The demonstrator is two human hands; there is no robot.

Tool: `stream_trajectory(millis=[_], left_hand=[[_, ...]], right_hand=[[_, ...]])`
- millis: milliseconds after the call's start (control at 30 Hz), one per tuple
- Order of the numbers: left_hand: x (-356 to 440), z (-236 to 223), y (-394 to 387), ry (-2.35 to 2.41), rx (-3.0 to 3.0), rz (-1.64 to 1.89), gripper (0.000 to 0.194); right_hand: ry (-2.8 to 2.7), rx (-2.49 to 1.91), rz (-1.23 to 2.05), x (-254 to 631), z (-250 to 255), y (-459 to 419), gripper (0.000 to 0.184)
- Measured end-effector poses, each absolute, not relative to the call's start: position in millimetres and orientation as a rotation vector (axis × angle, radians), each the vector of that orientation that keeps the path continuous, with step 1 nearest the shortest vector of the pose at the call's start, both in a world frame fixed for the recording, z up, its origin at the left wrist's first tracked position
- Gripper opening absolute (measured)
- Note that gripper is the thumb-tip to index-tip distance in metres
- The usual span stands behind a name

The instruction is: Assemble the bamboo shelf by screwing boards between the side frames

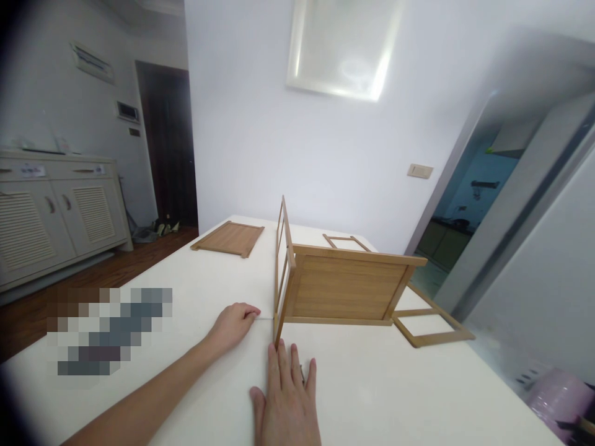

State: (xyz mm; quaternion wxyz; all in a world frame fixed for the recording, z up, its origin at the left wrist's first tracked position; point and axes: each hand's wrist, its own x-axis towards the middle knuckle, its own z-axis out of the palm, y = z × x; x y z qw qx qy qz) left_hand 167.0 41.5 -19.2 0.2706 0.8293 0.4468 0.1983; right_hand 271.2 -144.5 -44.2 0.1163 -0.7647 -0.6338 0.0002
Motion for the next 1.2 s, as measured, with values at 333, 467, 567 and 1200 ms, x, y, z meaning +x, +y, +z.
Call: stream_trajectory(millis=[333,467,567,1200], left_hand=[[167.0,-23.1,41.2,1.205,2.224,0.593,0.032],[167.2,-23.1,41.4,1.245,2.153,0.637,0.034],[166.8,-22.1,41.4,1.260,2.109,0.658,0.026],[166.9,-20.5,36.9,1.270,2.183,0.671,0.016]], right_hand=[[-1.860,-2.249,-0.038,271.0,-45.5,-144.2,0.060],[-1.856,-2.247,-0.051,271.0,-46.0,-144.6,0.060],[-1.866,-2.240,-0.060,271.4,-45.5,-144.2,0.060],[-1.855,-2.246,-0.046,269.7,-41.8,-144.5,0.060]])
